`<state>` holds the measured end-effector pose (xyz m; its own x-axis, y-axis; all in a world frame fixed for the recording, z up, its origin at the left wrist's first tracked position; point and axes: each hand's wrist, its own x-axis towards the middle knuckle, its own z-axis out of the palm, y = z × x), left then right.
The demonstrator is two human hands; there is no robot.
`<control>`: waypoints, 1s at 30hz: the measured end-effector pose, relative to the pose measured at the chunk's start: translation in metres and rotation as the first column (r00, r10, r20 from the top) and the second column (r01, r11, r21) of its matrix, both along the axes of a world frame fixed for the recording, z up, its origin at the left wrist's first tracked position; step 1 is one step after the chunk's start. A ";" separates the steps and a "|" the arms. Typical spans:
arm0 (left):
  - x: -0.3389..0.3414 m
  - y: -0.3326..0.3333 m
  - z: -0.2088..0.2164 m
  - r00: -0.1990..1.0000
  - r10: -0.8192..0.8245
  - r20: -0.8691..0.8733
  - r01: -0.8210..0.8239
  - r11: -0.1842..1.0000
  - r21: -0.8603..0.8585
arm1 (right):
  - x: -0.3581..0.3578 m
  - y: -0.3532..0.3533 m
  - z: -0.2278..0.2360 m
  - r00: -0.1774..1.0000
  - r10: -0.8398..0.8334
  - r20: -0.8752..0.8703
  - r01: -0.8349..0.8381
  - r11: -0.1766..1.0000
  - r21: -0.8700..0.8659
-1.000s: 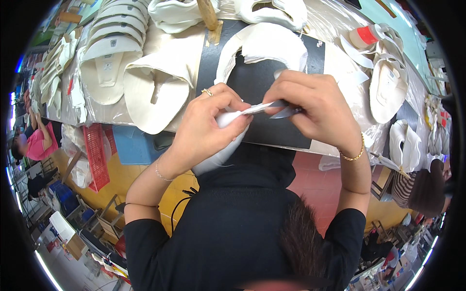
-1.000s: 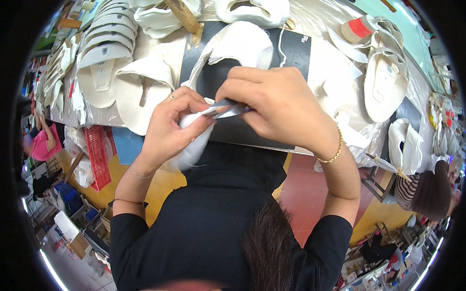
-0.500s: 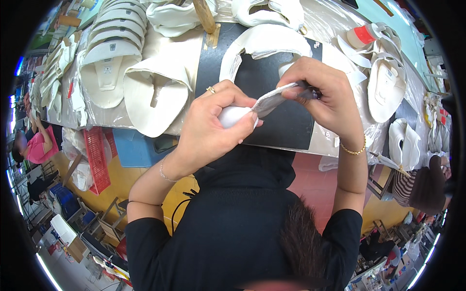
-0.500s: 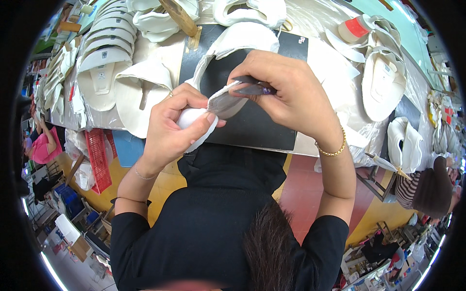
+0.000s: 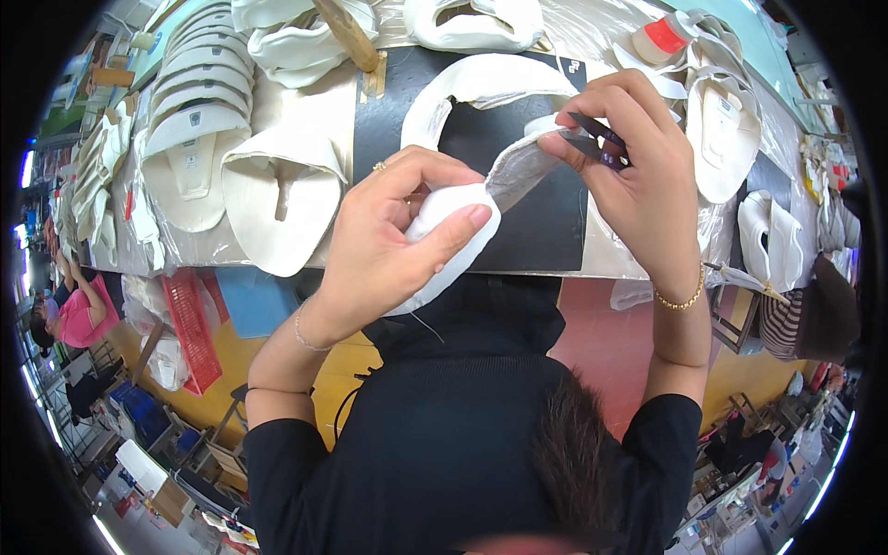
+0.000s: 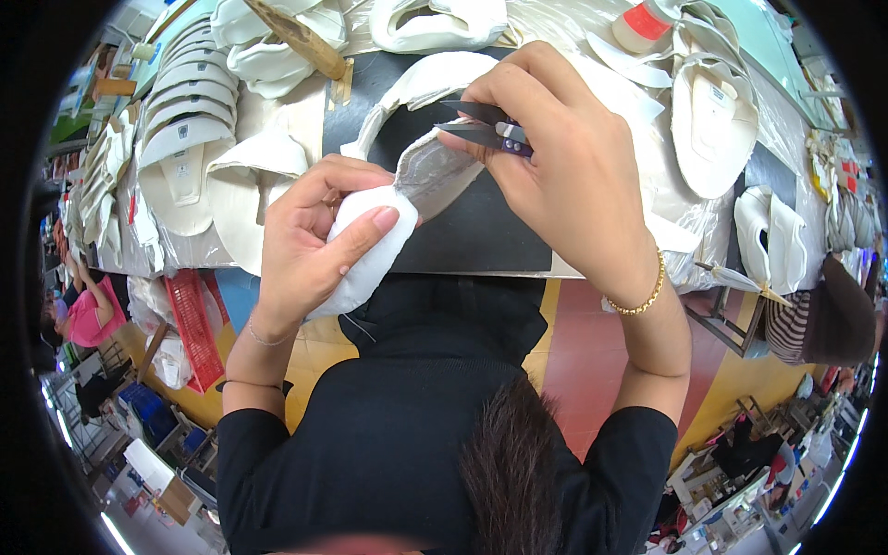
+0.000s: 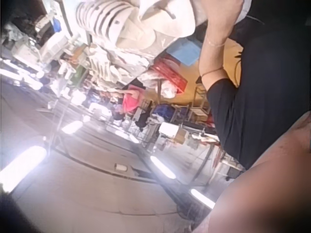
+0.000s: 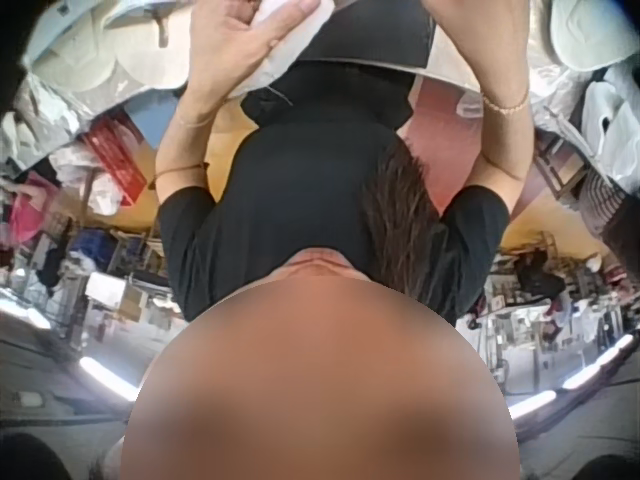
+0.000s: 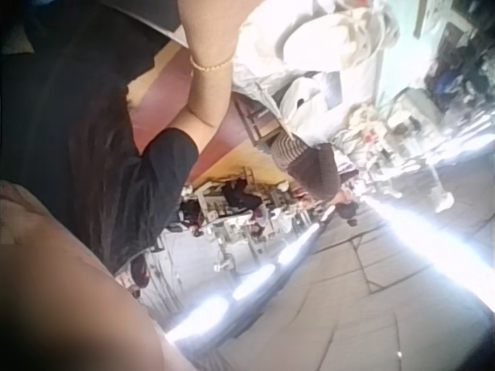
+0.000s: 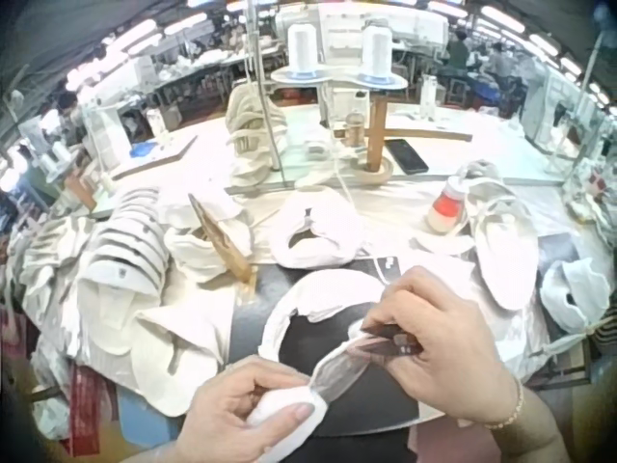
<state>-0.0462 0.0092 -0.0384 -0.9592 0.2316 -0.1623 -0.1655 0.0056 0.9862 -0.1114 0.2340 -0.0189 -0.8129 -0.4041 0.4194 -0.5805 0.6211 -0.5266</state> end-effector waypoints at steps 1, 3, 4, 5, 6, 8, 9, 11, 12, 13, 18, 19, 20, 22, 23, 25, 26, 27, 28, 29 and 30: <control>0.000 0.001 -0.001 1.000 -0.006 -0.009 0.006 1.000 0.004 | -0.001 0.000 0.000 1.000 0.009 0.005 -0.009 1.000 -0.003; 0.000 0.004 -0.004 0.997 0.009 -0.075 -0.008 1.000 0.016 | 0.003 -0.001 0.002 0.999 -0.031 0.005 0.031 0.999 -0.014; 0.000 0.006 -0.005 0.994 0.019 -0.107 -0.017 1.000 0.021 | 0.006 -0.003 0.004 0.999 -0.049 0.005 0.049 0.999 -0.020; 0.000 0.007 -0.005 0.993 0.022 -0.115 -0.020 1.000 0.020 | 0.011 -0.003 0.006 0.998 -0.068 -0.003 0.068 0.997 -0.036; 0.000 0.007 -0.004 0.992 0.025 -0.123 -0.023 1.000 0.019 | 0.017 -0.002 0.010 0.996 -0.087 -0.010 0.086 0.995 -0.052; 0.001 0.007 0.000 0.997 0.032 -0.073 -0.031 0.999 0.013 | 0.026 -0.002 0.013 0.998 -0.047 -0.047 0.043 0.995 -0.086; 0.002 0.005 0.004 0.999 0.033 -0.016 -0.033 0.999 0.009 | 0.028 -0.002 0.013 0.996 0.009 -0.089 -0.011 1.000 -0.020; 0.002 0.004 0.009 0.999 0.031 0.014 -0.031 0.999 0.009 | 0.032 -0.002 0.011 0.981 0.128 -0.146 -0.116 0.989 0.088; 0.002 0.005 0.010 1.000 0.027 -0.014 -0.027 1.000 0.013 | 0.036 -0.003 0.010 0.975 0.117 -0.188 -0.094 0.987 0.128; 0.001 0.005 0.012 0.999 0.025 -0.041 -0.024 1.000 0.017 | 0.037 -0.002 0.010 0.967 0.124 -0.223 -0.084 0.980 0.181; 0.001 0.010 0.015 0.996 0.040 -0.082 -0.040 0.999 -0.003 | 0.043 0.000 0.012 0.915 0.165 -0.368 -0.033 0.941 0.338; 0.002 0.011 0.015 0.996 0.053 -0.075 -0.055 0.998 -0.021 | 0.043 0.000 0.013 0.909 0.185 -0.373 -0.037 0.929 0.369; 0.003 0.011 0.015 0.994 0.043 -0.099 -0.050 0.996 -0.069 | 0.044 0.000 0.013 0.911 0.177 -0.373 -0.031 0.930 0.366; 0.005 0.011 0.014 0.996 0.025 -0.086 -0.042 0.979 -0.199 | 0.044 -0.001 0.010 0.901 0.184 -0.393 -0.025 0.926 0.376; 0.004 0.012 0.012 0.980 0.002 -0.198 -0.053 0.967 -0.251 | 0.043 -0.002 0.008 0.890 0.169 -0.423 0.001 0.928 0.373; 0.001 0.014 0.005 0.911 -0.060 -0.407 -0.094 0.933 -0.348 | 0.041 -0.005 -0.001 0.866 0.139 -0.481 0.044 0.936 0.350; 0.002 0.016 0.003 0.906 -0.047 -0.421 -0.113 0.931 -0.348 | 0.041 -0.006 -0.004 0.859 0.130 -0.496 0.056 0.938 0.343; 0.002 0.017 0.001 0.886 -0.076 -0.458 -0.122 0.913 -0.389 | 0.042 -0.006 -0.006 0.865 0.134 -0.484 0.050 0.936 0.349; 0.002 0.017 0.001 0.865 -0.107 -0.491 -0.133 0.894 -0.429 | 0.043 -0.005 -0.009 0.869 0.135 -0.475 0.045 0.936 0.349; 0.002 0.017 0.001 0.844 -0.135 -0.519 -0.146 0.873 -0.466 | 0.044 -0.005 -0.010 0.874 0.137 -0.467 0.040 0.936 0.349; 0.003 0.018 0.001 0.842 -0.139 -0.521 -0.147 0.870 -0.470 | 0.045 -0.005 -0.012 0.876 0.136 -0.463 0.037 0.938 0.345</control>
